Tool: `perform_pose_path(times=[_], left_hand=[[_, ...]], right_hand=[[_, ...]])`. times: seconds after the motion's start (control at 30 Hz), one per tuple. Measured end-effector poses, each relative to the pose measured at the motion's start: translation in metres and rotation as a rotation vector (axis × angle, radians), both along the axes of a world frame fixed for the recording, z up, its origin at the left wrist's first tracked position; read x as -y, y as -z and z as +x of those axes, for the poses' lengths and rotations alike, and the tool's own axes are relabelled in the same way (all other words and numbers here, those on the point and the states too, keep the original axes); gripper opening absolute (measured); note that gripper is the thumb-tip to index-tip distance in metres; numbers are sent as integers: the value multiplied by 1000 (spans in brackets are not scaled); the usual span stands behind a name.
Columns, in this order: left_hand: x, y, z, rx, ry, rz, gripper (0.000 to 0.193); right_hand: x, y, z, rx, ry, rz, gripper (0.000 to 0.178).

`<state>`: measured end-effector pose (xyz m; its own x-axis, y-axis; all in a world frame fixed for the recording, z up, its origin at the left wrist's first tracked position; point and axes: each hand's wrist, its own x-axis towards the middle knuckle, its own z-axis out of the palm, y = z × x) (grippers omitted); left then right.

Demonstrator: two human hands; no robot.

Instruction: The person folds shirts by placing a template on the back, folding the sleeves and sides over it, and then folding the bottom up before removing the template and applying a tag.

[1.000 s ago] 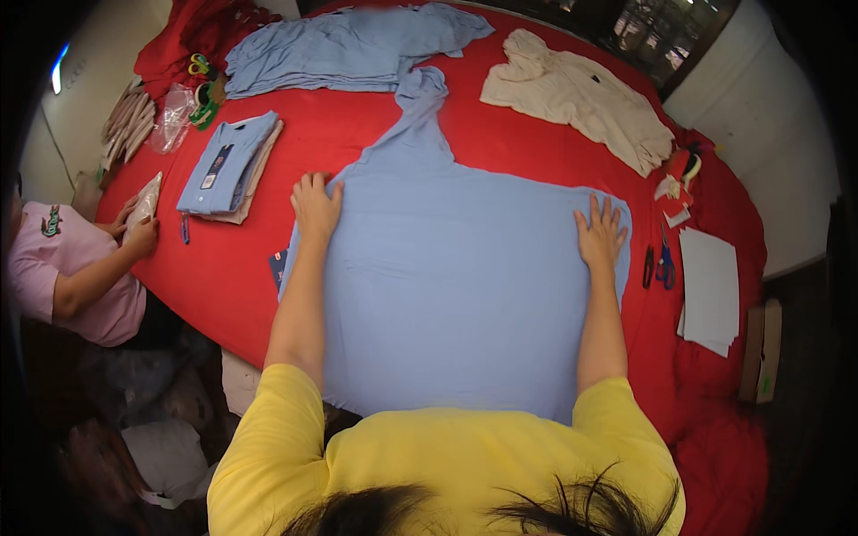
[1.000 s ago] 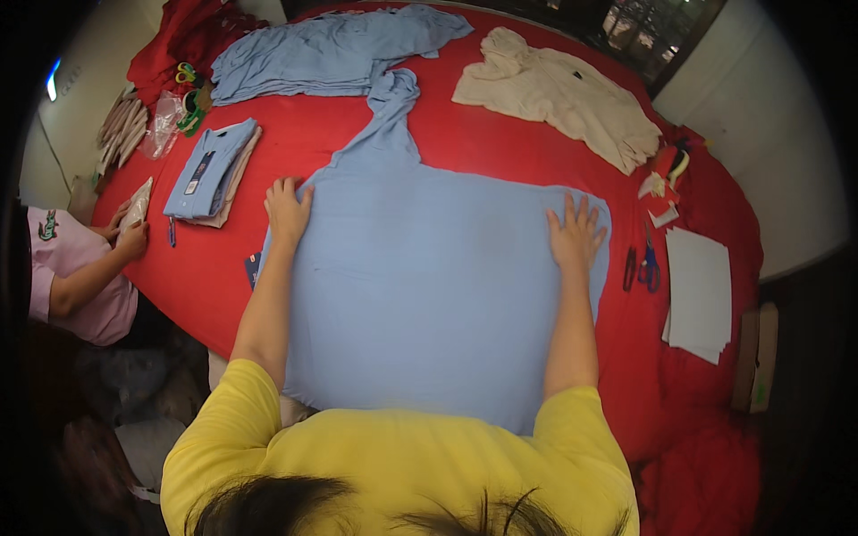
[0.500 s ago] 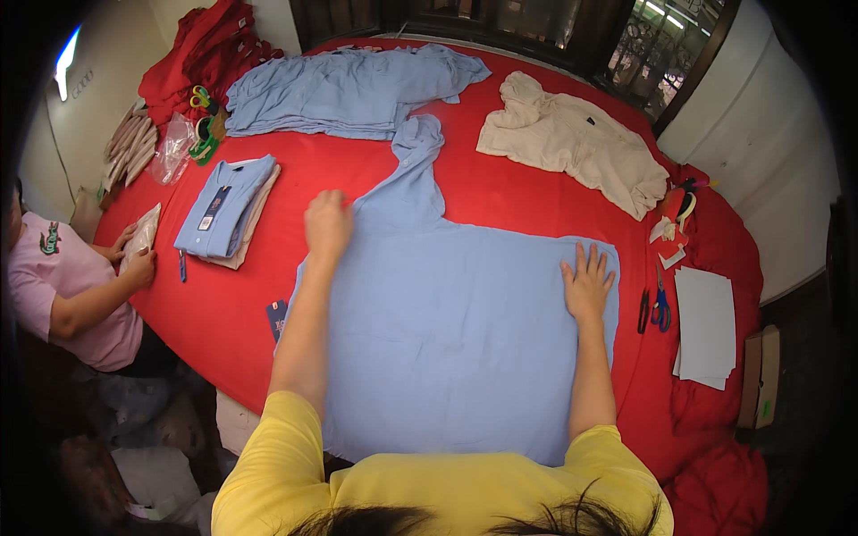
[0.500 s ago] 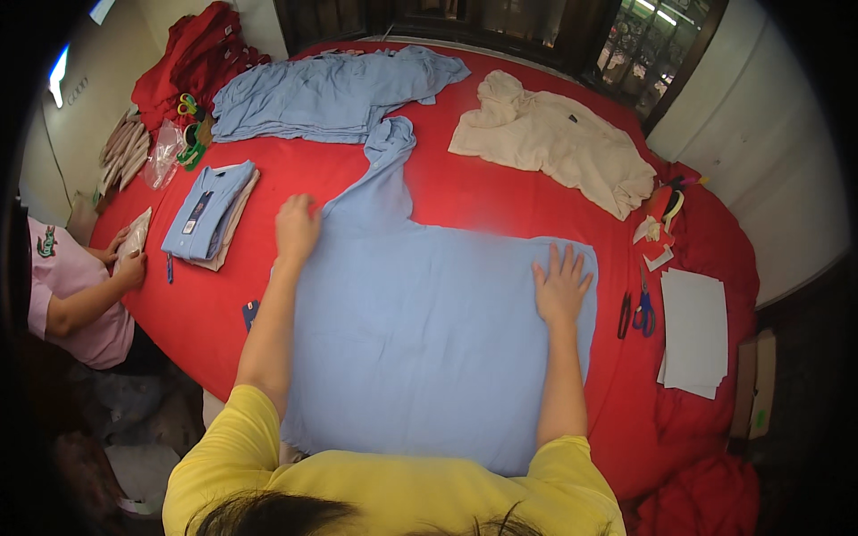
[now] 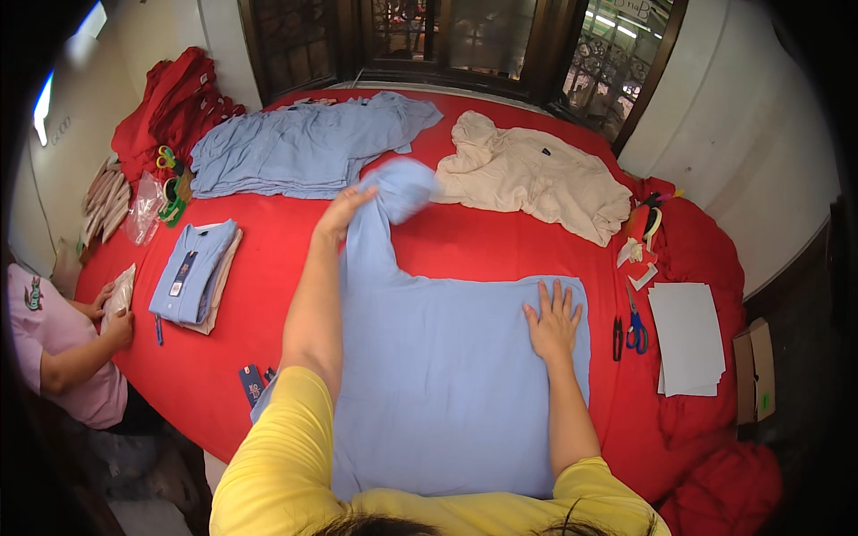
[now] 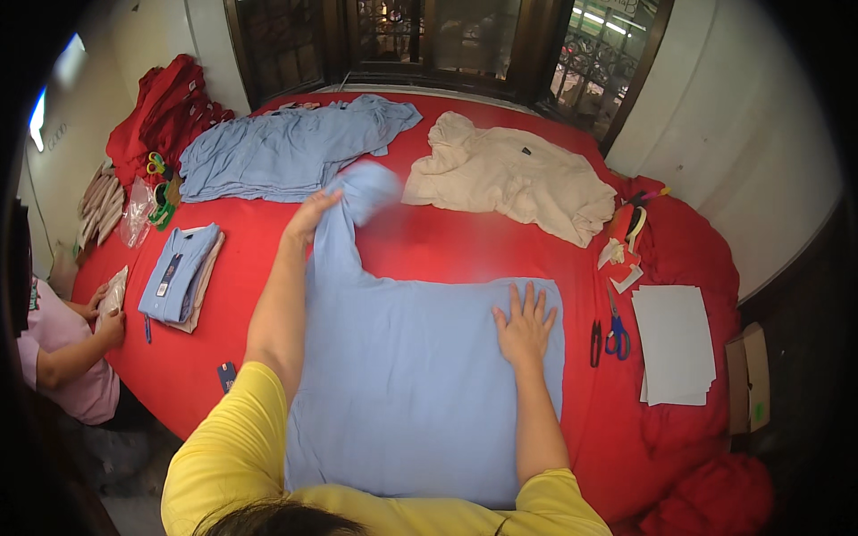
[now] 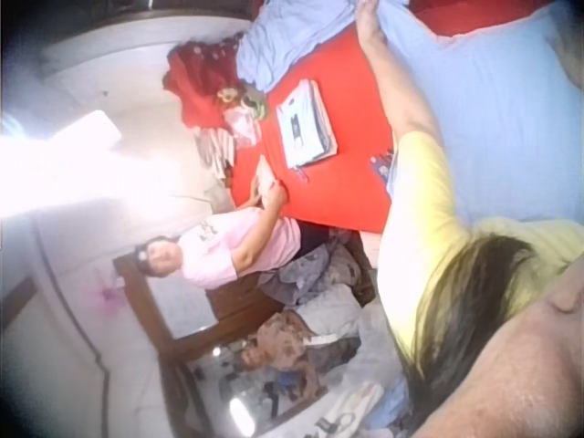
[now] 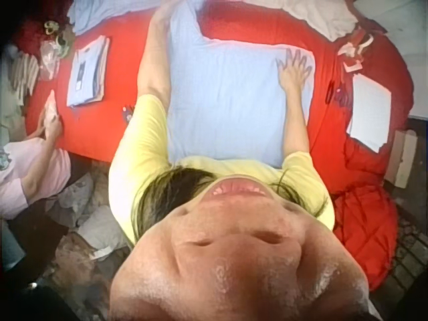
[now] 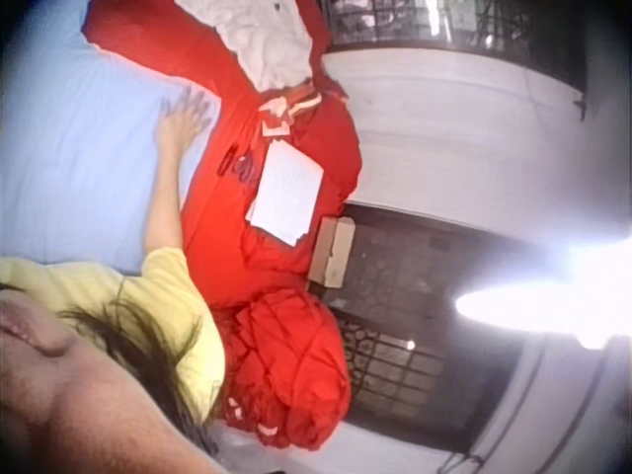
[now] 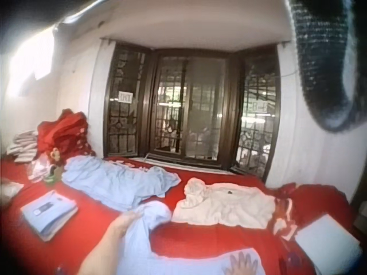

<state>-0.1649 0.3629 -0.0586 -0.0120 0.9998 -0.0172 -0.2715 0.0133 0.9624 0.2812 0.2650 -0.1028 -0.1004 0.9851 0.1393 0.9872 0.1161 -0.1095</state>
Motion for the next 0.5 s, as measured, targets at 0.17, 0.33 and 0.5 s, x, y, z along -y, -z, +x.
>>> perform_pose_path(times=[0.17,0.33,0.5], left_hand=[[14,-1,-53,-1280,-649,-166,48],[137,41,23,-1561,-741,-152,48],[177,83,-35,-1453,-974,-68,17]], right_hand=[[1,-4,-18,-36,-27,-32,62],[1,-6,5,0,44,-36,62],[3,-3,-11,26,-2,-39,62]])
